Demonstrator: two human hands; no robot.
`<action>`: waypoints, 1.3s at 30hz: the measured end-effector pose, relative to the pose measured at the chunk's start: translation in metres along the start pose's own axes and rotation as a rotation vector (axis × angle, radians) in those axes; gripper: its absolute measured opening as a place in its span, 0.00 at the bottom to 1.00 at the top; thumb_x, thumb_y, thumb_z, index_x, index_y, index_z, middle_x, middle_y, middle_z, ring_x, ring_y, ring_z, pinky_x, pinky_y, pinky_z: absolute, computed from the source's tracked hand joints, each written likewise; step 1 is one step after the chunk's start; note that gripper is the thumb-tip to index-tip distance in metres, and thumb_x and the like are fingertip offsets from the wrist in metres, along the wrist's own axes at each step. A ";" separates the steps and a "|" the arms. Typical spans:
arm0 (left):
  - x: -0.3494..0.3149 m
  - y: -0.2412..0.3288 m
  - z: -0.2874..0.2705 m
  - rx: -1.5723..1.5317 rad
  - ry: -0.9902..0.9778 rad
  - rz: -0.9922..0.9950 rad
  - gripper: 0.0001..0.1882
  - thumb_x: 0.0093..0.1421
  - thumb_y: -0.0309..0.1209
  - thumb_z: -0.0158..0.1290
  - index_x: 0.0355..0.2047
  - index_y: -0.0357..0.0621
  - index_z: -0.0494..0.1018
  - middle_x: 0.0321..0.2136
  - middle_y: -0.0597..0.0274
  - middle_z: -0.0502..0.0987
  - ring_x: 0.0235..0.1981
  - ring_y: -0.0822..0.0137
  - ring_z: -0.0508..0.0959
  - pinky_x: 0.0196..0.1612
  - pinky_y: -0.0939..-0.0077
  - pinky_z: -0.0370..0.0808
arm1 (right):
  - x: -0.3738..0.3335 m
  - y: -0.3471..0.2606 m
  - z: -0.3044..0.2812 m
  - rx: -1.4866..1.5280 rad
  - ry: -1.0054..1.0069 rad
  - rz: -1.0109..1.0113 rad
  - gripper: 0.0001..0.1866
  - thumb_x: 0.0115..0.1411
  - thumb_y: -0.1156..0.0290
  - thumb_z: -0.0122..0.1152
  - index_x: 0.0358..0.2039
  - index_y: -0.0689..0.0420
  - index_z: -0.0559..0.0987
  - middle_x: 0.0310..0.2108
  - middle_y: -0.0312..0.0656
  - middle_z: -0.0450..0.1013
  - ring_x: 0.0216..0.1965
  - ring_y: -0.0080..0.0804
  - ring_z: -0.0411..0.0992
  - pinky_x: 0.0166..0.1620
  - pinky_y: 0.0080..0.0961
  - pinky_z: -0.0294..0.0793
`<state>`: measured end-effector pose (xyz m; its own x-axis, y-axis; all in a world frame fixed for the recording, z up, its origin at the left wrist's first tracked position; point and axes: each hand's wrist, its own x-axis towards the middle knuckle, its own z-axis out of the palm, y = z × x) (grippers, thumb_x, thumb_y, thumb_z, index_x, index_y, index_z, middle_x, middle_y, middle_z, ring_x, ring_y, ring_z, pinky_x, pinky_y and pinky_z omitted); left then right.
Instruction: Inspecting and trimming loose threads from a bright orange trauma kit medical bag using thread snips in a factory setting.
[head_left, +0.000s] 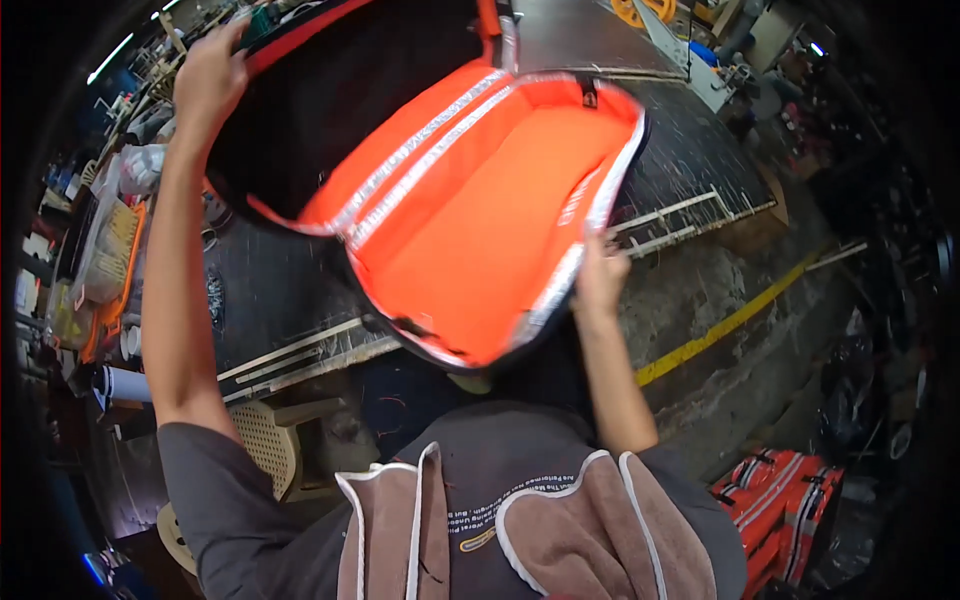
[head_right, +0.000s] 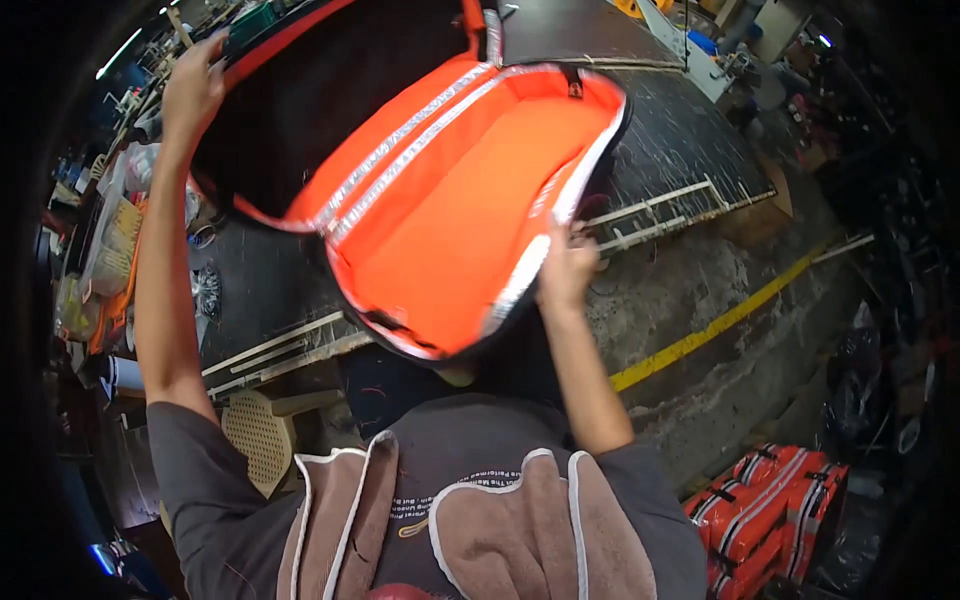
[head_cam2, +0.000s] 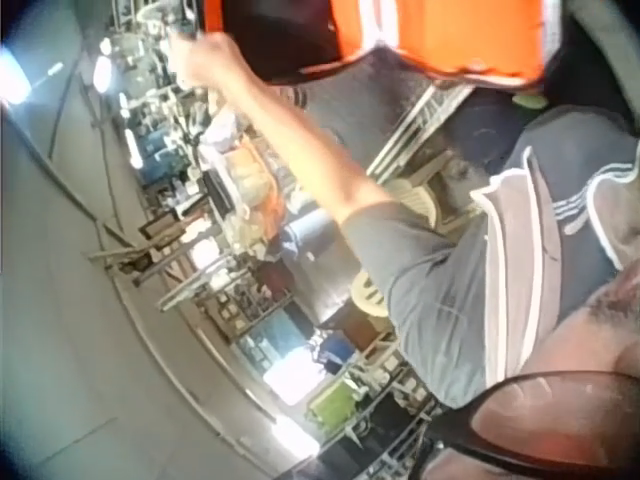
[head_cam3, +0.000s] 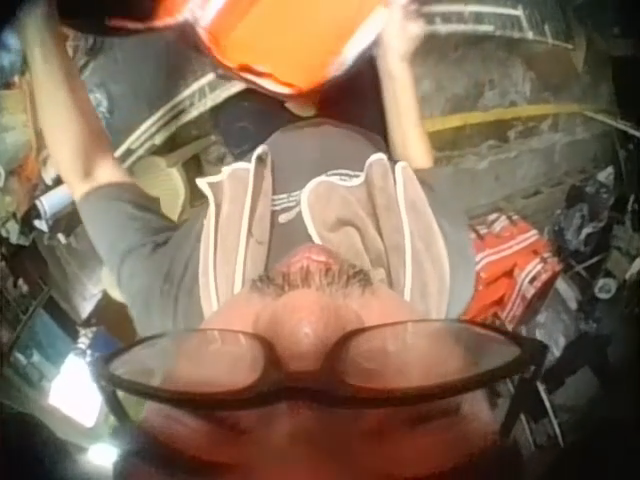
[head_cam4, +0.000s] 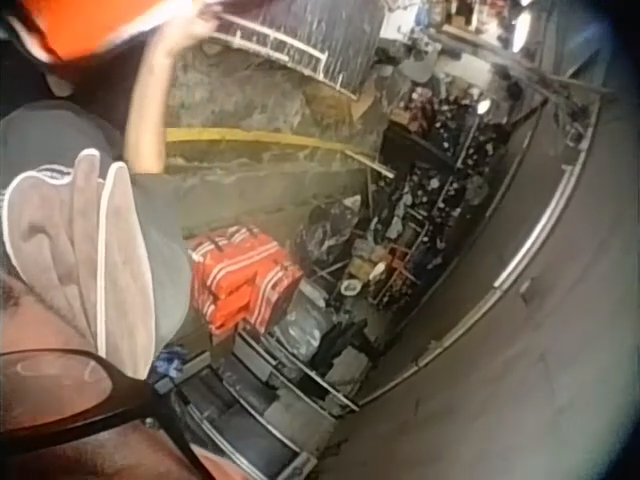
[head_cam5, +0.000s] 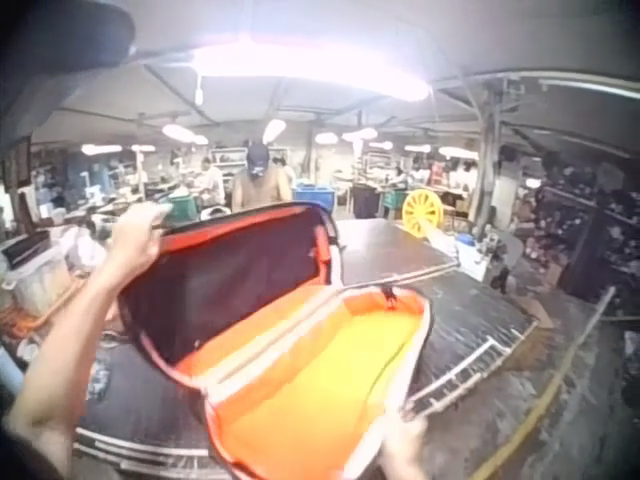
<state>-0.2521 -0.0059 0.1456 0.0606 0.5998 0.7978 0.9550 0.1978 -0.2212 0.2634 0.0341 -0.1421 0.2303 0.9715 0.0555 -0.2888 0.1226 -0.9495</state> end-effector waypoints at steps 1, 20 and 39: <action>0.010 0.021 0.007 0.017 0.195 0.115 0.17 0.71 0.28 0.59 0.59 0.45 0.81 0.49 0.53 0.88 0.47 0.55 0.88 0.51 0.64 0.82 | -0.028 0.007 0.017 0.006 -0.082 0.068 0.07 0.72 0.68 0.69 0.35 0.54 0.82 0.35 0.33 0.80 0.34 0.20 0.74 0.39 0.26 0.76; -0.243 0.296 -0.016 -1.219 -0.349 -0.863 0.06 0.67 0.26 0.65 0.41 0.36 0.86 0.28 0.62 0.86 0.24 0.76 0.81 0.28 0.76 0.77 | -0.043 0.007 0.033 -0.425 -0.551 -0.171 0.08 0.68 0.72 0.72 0.43 0.64 0.88 0.28 0.31 0.82 0.29 0.10 0.72 0.33 0.17 0.73; -0.266 0.342 0.048 -1.653 -0.178 -1.509 0.08 0.67 0.30 0.68 0.34 0.39 0.83 0.26 0.71 0.81 0.23 0.84 0.73 0.26 0.84 0.69 | -0.076 0.052 0.079 -0.445 -0.588 -0.527 0.04 0.60 0.77 0.73 0.35 0.55 0.85 0.30 0.43 0.82 0.30 0.44 0.80 0.34 0.35 0.78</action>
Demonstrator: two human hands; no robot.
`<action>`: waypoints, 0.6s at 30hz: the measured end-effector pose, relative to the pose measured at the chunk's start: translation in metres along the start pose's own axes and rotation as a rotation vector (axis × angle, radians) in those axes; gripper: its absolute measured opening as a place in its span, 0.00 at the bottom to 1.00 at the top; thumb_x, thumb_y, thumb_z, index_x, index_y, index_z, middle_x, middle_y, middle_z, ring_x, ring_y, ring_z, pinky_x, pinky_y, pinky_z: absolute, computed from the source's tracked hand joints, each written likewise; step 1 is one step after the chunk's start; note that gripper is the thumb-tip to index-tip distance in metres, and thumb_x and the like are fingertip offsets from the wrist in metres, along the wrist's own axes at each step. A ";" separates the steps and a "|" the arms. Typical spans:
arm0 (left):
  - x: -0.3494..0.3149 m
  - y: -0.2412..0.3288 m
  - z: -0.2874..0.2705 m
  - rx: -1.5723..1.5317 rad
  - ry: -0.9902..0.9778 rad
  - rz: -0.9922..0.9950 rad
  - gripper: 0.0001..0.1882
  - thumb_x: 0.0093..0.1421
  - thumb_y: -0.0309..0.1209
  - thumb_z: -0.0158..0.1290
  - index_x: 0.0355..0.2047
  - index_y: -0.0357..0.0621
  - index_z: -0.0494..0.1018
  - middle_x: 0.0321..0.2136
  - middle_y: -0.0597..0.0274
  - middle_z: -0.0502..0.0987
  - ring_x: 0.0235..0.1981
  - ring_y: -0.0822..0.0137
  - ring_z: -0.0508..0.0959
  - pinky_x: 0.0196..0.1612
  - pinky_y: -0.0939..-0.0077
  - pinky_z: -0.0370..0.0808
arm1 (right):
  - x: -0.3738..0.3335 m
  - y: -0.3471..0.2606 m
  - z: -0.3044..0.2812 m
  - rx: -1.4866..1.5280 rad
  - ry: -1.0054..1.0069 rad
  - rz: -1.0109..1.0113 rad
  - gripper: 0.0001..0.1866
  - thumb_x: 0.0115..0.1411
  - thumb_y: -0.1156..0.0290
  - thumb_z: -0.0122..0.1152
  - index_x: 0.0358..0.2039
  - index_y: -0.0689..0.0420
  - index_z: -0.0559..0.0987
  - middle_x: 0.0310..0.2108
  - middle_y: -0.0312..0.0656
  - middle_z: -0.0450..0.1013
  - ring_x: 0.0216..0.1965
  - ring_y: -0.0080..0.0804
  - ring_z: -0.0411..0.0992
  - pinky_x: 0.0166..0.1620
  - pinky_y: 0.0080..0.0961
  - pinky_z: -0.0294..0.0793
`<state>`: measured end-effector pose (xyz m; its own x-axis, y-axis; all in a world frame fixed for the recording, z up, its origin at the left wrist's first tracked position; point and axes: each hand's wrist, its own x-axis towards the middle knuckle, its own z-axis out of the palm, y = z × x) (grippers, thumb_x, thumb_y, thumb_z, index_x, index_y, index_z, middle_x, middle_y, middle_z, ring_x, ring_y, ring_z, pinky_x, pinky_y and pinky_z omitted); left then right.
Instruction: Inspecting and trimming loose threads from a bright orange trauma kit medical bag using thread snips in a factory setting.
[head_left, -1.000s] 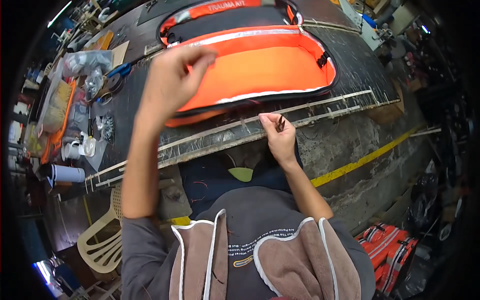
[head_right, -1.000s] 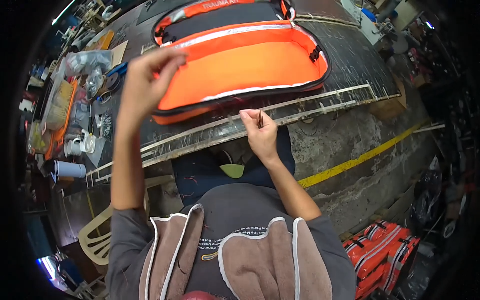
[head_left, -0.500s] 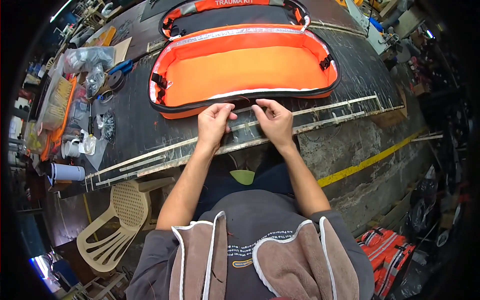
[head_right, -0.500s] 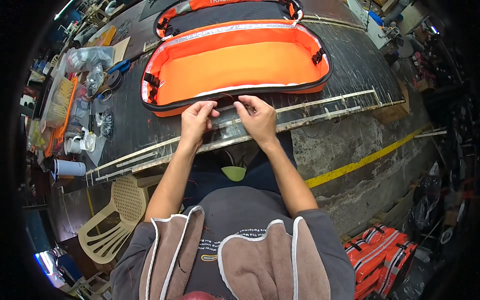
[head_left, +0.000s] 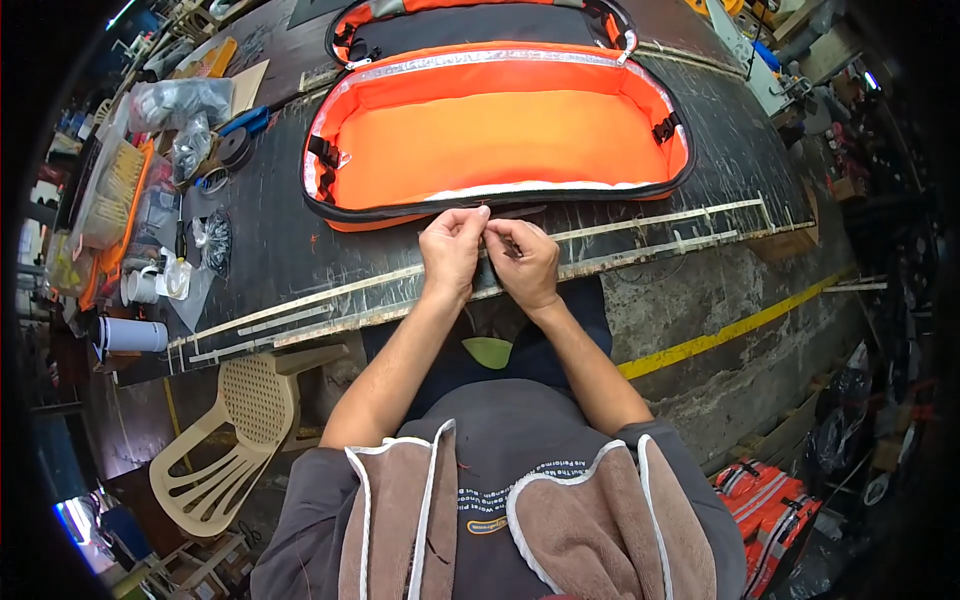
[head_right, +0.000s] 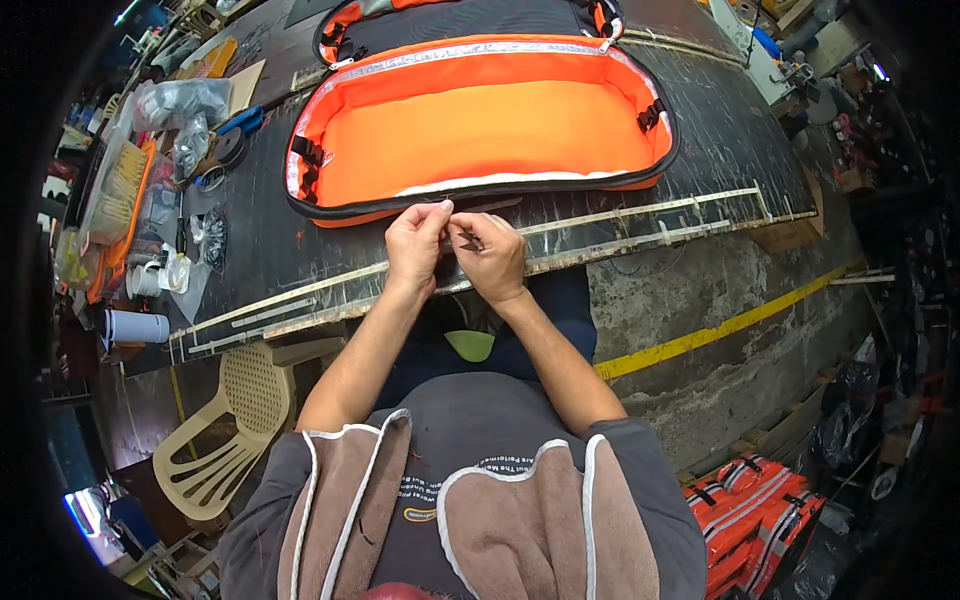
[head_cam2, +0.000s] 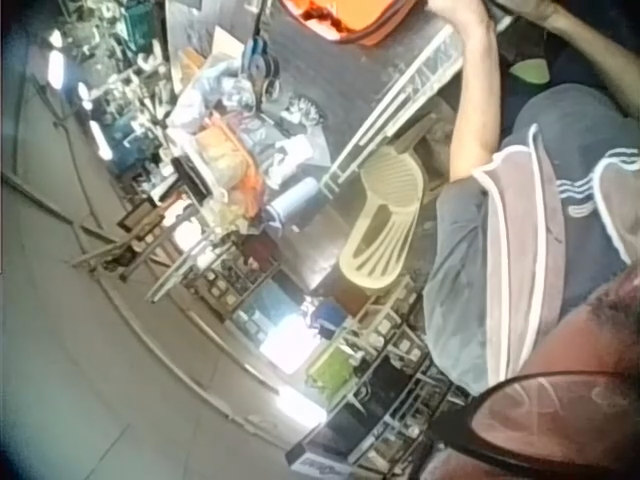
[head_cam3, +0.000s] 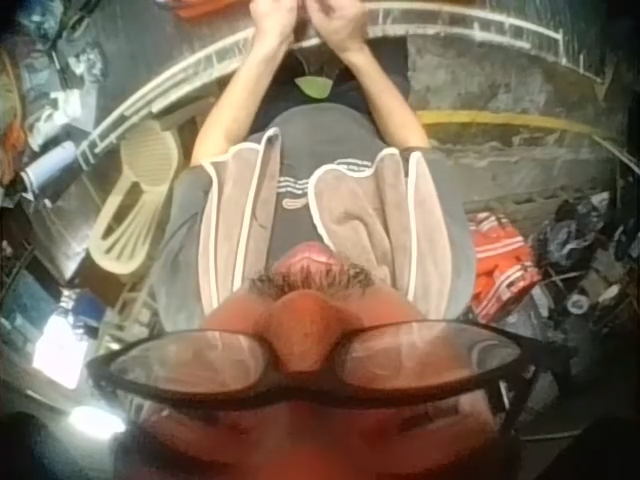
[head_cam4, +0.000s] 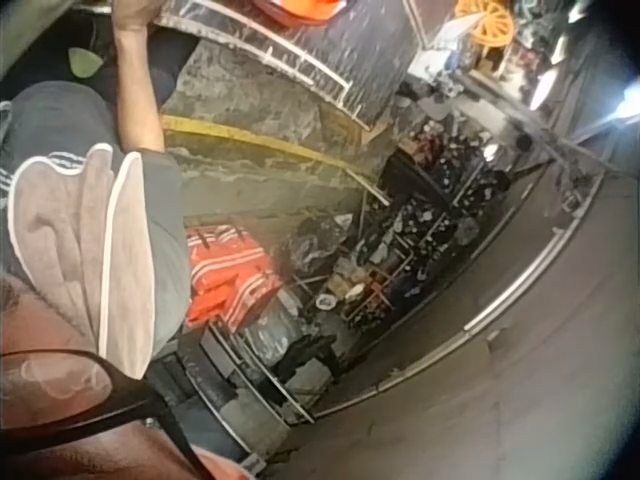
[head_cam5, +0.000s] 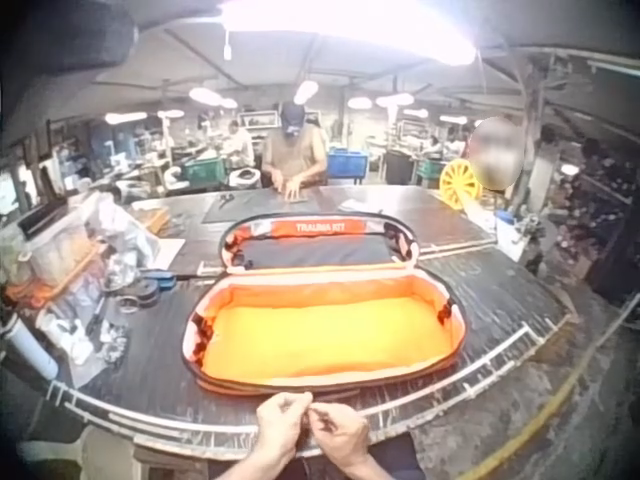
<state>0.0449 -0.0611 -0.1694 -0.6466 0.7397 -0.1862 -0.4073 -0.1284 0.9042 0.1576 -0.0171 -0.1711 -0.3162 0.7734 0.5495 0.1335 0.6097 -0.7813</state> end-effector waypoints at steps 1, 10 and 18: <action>-0.002 -0.003 -0.005 0.034 -0.043 0.072 0.07 0.69 0.28 0.67 0.35 0.36 0.84 0.28 0.71 0.82 0.26 0.84 0.74 0.28 0.85 0.70 | -0.003 0.003 -0.004 -0.012 -0.065 -0.014 0.09 0.61 0.75 0.73 0.42 0.55 0.84 0.32 0.43 0.81 0.31 0.43 0.79 0.36 0.36 0.78; -0.017 0.032 -0.004 0.625 -0.008 0.623 0.04 0.65 0.23 0.66 0.40 0.37 0.85 0.31 0.64 0.81 0.23 0.77 0.73 0.26 0.79 0.68 | -0.005 0.007 -0.017 -0.088 -0.067 0.081 0.19 0.66 0.72 0.70 0.55 0.61 0.78 0.42 0.50 0.79 0.39 0.46 0.79 0.45 0.40 0.79; -0.027 0.021 -0.009 0.680 -0.096 0.625 0.01 0.64 0.21 0.63 0.36 0.36 0.81 0.28 0.57 0.77 0.22 0.66 0.75 0.27 0.69 0.71 | -0.007 0.008 -0.011 -0.076 -0.002 0.006 0.10 0.64 0.75 0.73 0.44 0.61 0.82 0.38 0.50 0.82 0.39 0.52 0.83 0.39 0.39 0.81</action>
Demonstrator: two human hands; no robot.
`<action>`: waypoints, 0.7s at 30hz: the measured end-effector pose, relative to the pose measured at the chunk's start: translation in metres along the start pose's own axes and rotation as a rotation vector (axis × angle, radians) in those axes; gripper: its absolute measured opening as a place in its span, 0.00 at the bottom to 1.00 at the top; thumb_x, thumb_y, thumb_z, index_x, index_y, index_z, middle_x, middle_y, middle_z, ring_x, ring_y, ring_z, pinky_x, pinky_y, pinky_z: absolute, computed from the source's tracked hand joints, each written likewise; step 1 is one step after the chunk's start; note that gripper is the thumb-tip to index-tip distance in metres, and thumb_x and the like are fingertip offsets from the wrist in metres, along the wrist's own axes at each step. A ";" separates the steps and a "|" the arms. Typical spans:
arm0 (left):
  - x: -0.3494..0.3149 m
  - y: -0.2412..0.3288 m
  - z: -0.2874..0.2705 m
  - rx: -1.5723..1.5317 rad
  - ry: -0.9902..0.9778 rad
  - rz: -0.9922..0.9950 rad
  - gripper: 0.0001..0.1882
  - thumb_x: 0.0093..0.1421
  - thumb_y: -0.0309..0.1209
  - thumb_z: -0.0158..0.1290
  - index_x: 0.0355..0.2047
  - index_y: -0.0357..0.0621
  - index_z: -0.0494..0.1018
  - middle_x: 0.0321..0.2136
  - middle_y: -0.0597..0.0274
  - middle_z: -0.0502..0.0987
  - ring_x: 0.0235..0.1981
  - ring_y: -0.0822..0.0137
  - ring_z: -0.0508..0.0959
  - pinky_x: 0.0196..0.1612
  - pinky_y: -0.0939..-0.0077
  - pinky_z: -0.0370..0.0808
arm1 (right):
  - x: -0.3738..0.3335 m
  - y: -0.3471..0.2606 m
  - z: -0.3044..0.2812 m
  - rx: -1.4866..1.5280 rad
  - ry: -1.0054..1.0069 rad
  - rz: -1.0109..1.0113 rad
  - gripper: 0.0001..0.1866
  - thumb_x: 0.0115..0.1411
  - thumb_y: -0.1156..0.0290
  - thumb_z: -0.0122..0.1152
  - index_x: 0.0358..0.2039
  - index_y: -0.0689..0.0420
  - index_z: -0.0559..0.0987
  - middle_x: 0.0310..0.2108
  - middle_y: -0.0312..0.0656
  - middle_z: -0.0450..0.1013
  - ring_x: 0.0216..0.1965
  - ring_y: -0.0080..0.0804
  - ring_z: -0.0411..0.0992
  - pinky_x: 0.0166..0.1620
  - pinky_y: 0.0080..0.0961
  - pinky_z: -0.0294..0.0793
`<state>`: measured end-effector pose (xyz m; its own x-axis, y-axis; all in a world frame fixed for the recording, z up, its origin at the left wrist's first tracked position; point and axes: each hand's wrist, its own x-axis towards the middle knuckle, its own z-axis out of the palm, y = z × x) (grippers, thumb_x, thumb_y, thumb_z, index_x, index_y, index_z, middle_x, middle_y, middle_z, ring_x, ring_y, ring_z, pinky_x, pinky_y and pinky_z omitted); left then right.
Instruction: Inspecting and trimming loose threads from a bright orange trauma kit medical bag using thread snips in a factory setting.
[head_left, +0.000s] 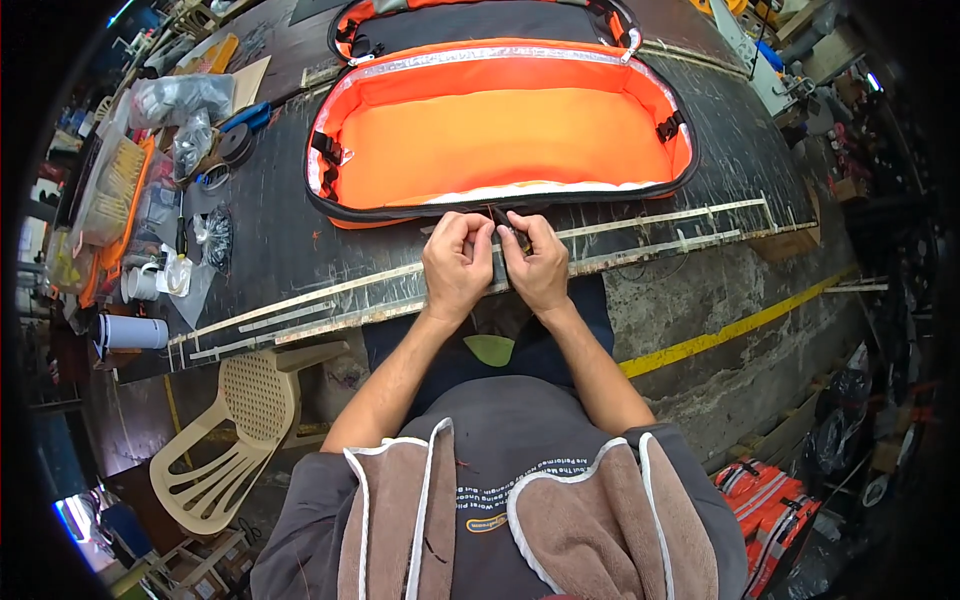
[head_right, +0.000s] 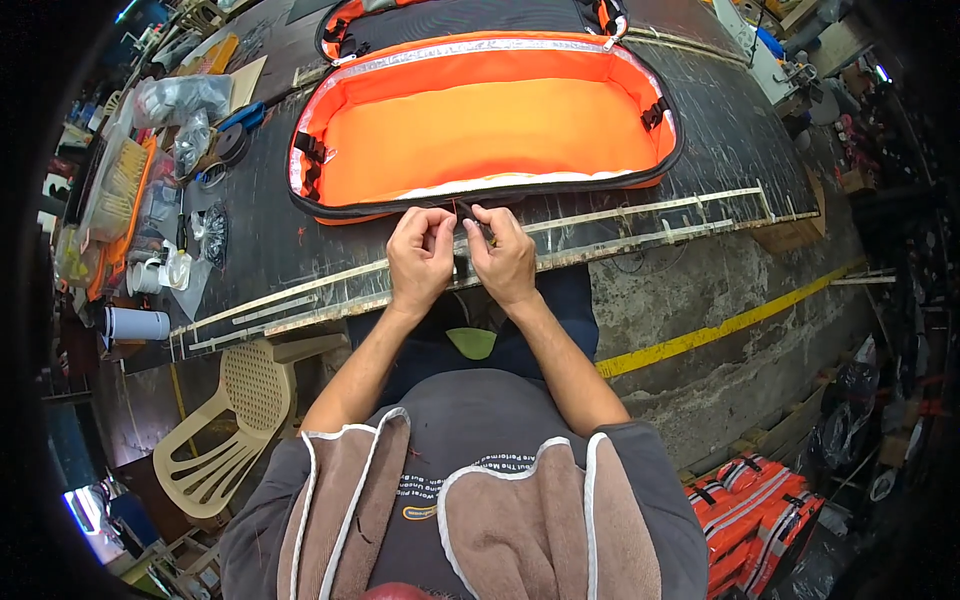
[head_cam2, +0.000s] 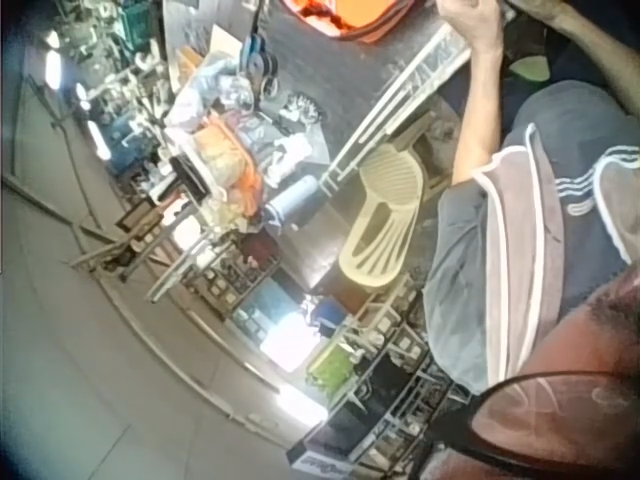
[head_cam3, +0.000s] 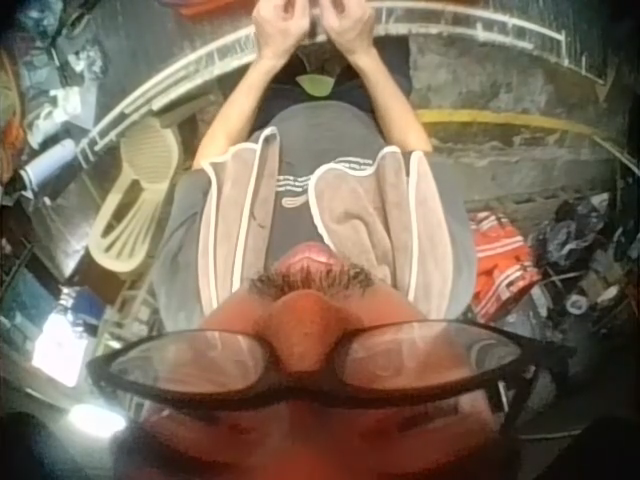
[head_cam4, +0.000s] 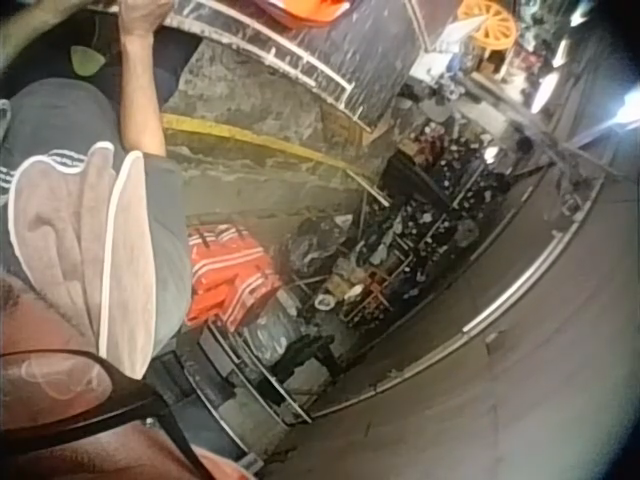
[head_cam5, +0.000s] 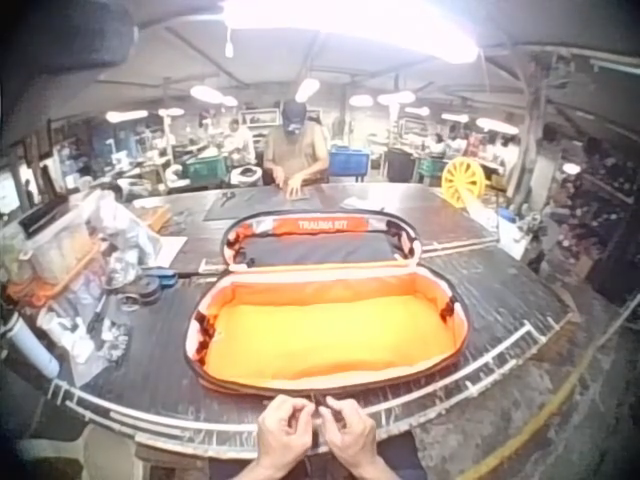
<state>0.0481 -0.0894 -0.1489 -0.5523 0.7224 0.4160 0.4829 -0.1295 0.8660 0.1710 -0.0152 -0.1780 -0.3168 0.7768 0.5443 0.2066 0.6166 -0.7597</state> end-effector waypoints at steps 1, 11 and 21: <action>-0.001 0.000 0.000 0.001 -0.001 -0.001 0.01 0.64 0.21 0.63 0.36 0.36 0.81 0.28 0.57 0.77 0.22 0.66 0.75 0.27 0.69 0.71 | -0.002 0.000 -0.001 0.004 -0.013 0.029 0.10 0.63 0.76 0.73 0.43 0.61 0.81 0.38 0.50 0.82 0.39 0.53 0.83 0.39 0.40 0.81; 0.000 0.003 -0.001 -0.025 0.038 -0.041 0.02 0.65 0.22 0.63 0.35 0.36 0.81 0.28 0.60 0.76 0.22 0.70 0.72 0.27 0.73 0.70 | -0.001 -0.006 0.003 0.046 -0.010 0.044 0.10 0.62 0.76 0.74 0.41 0.61 0.82 0.39 0.51 0.83 0.40 0.52 0.84 0.41 0.39 0.83; 0.003 0.005 0.000 -0.044 0.019 -0.102 0.03 0.65 0.22 0.62 0.34 0.35 0.81 0.28 0.61 0.77 0.22 0.73 0.74 0.28 0.74 0.72 | 0.001 -0.008 0.011 -0.028 0.035 0.075 0.10 0.62 0.75 0.74 0.44 0.62 0.84 0.36 0.51 0.82 0.36 0.46 0.84 0.39 0.35 0.81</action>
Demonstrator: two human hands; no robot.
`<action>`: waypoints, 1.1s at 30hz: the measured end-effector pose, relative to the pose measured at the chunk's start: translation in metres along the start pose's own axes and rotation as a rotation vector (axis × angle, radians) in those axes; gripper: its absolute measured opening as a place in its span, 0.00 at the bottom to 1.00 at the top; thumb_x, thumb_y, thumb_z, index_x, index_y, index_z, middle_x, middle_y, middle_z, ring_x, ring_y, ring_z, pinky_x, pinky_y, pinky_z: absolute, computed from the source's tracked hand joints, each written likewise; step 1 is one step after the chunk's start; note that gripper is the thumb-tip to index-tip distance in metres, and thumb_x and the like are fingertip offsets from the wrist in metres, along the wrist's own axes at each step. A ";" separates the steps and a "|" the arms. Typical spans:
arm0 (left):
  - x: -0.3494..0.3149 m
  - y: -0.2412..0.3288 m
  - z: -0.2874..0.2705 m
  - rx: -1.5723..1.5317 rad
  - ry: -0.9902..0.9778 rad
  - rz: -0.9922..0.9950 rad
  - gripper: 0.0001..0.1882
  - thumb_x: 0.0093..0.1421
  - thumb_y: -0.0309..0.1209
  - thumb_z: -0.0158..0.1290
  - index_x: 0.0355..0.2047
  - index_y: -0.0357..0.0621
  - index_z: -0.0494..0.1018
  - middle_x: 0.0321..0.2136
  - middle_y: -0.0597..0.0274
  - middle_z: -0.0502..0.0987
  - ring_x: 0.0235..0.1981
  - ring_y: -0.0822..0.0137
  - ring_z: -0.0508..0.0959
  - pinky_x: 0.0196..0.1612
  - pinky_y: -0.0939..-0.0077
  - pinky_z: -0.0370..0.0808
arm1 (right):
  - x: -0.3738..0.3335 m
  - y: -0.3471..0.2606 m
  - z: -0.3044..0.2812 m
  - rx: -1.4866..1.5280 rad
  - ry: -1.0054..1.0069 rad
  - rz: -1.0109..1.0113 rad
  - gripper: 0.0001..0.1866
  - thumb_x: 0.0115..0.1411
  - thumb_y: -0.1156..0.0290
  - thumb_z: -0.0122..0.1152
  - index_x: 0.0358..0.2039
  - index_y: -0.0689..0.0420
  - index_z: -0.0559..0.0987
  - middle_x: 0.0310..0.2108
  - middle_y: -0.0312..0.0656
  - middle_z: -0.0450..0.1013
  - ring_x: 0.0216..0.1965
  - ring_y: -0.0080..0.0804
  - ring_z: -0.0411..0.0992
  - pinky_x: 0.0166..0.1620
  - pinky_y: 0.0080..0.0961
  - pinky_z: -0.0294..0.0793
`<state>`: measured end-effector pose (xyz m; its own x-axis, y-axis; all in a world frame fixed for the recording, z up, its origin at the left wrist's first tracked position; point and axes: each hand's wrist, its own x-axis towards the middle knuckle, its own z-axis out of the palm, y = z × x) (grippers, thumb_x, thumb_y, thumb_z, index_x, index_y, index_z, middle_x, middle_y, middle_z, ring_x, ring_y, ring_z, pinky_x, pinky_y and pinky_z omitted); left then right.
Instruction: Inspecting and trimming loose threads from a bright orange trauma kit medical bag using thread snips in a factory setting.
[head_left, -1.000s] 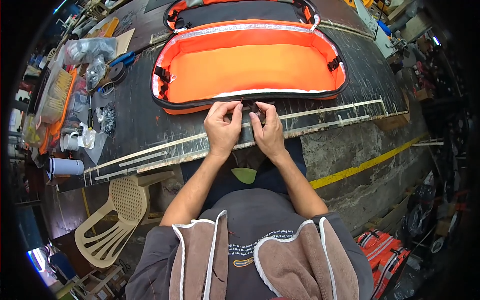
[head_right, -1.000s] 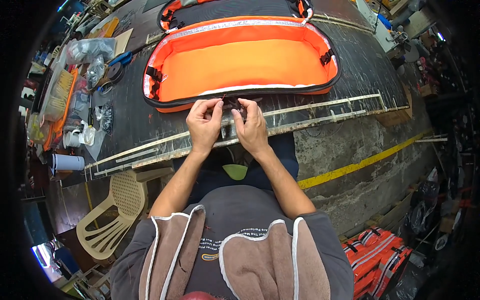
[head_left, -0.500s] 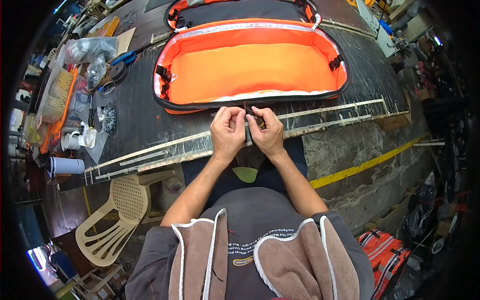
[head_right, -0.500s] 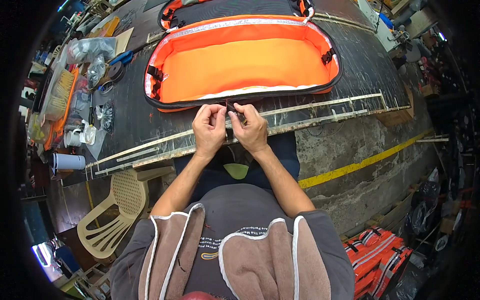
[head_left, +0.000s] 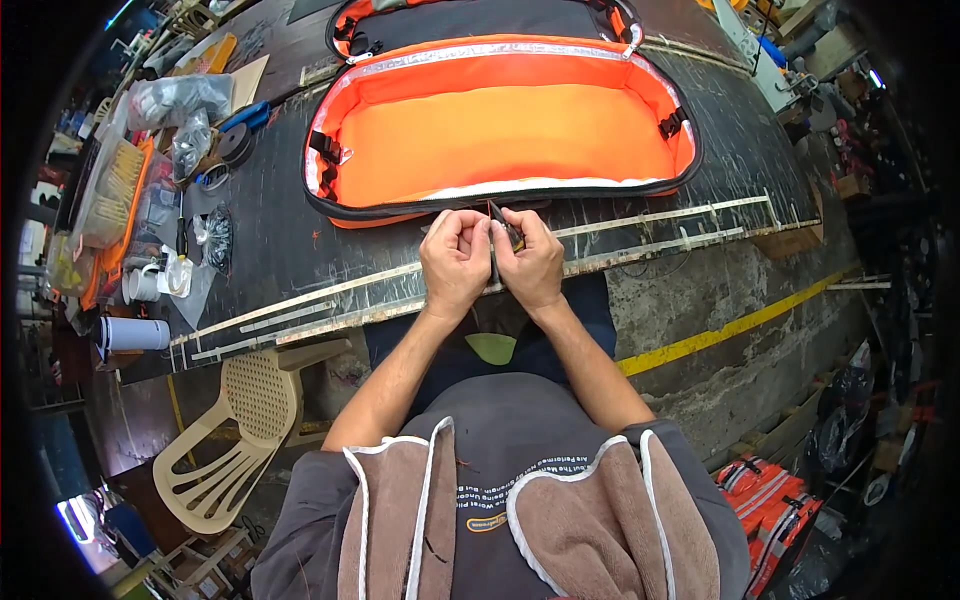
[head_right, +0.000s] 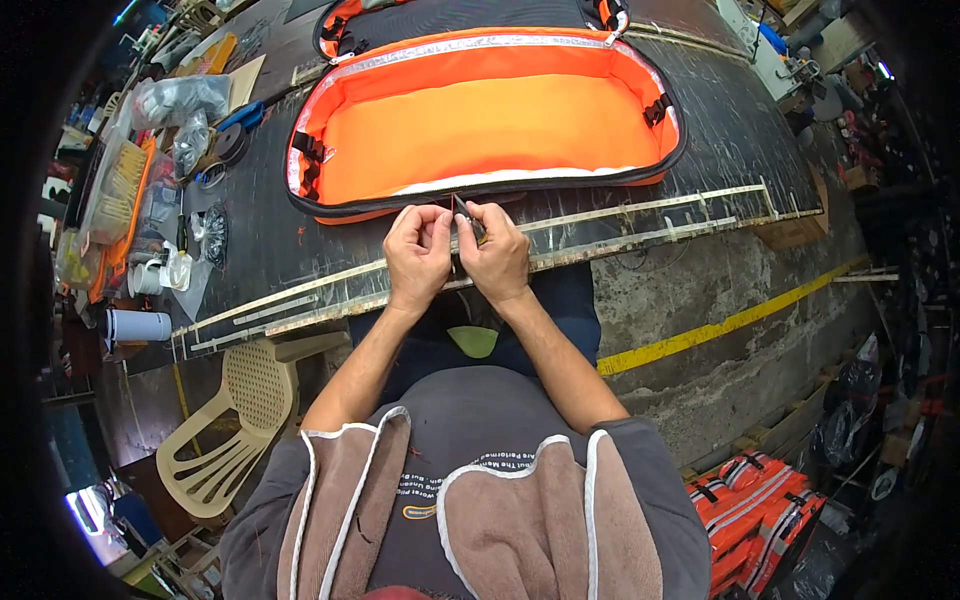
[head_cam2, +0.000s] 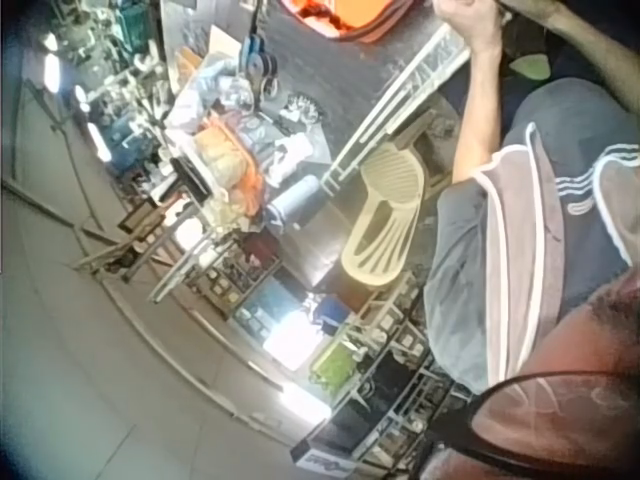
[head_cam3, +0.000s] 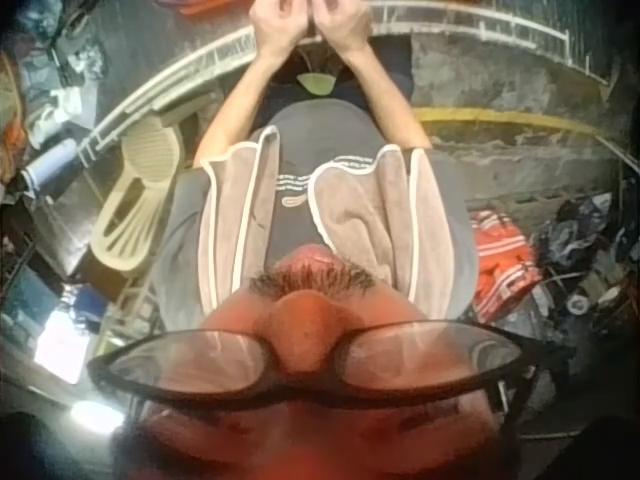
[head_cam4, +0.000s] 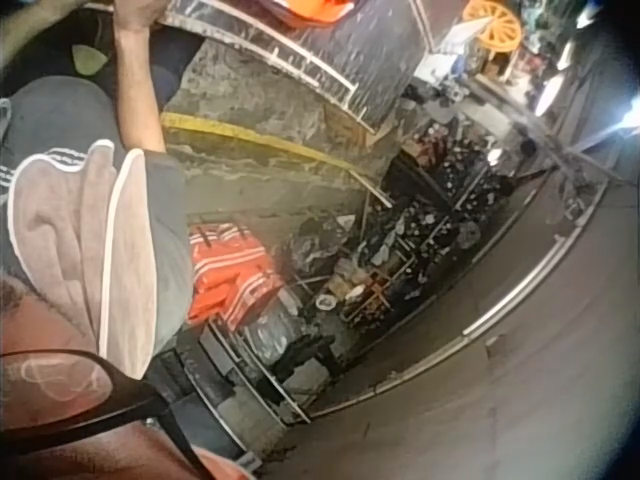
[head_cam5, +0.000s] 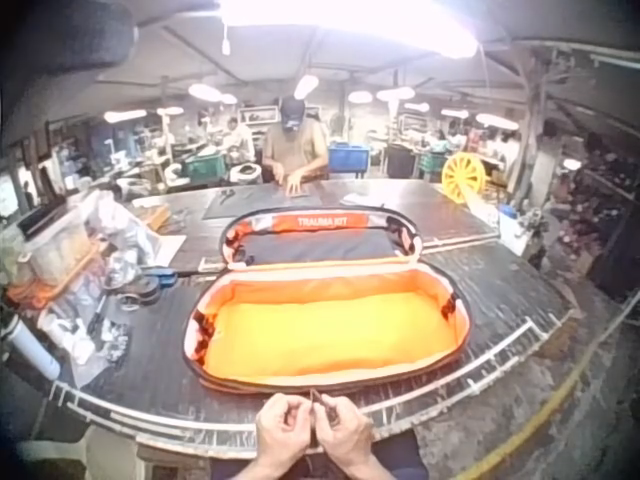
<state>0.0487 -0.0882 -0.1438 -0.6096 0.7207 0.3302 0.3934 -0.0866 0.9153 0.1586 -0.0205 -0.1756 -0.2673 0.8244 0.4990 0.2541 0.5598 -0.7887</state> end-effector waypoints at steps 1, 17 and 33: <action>0.000 0.000 0.000 0.000 -0.001 -0.001 0.03 0.65 0.22 0.62 0.34 0.35 0.81 0.28 0.61 0.77 0.22 0.73 0.74 0.28 0.74 0.72 | 0.001 -0.001 0.000 -0.009 -0.005 -0.004 0.10 0.63 0.75 0.74 0.43 0.62 0.84 0.36 0.51 0.82 0.36 0.46 0.84 0.39 0.35 0.81; -0.002 -0.009 0.008 -0.189 0.040 -0.087 0.05 0.69 0.24 0.62 0.36 0.35 0.80 0.29 0.70 0.77 0.25 0.84 0.70 0.27 0.84 0.68 | 0.005 -0.005 -0.003 0.017 -0.028 0.003 0.10 0.63 0.72 0.72 0.42 0.61 0.83 0.38 0.52 0.83 0.40 0.54 0.84 0.41 0.43 0.83; -0.009 -0.045 0.007 -0.325 0.049 -0.259 0.09 0.71 0.31 0.64 0.36 0.39 0.78 0.25 0.76 0.74 0.25 0.85 0.68 0.27 0.85 0.65 | 0.005 -0.005 -0.012 -0.004 -0.024 0.036 0.13 0.63 0.74 0.75 0.46 0.62 0.84 0.35 0.48 0.82 0.33 0.38 0.82 0.37 0.31 0.80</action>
<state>0.0412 -0.0861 -0.1898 -0.6953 0.7139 0.0829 -0.0100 -0.1250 0.9921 0.1671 -0.0186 -0.1650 -0.2804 0.8415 0.4618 0.2679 0.5306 -0.8042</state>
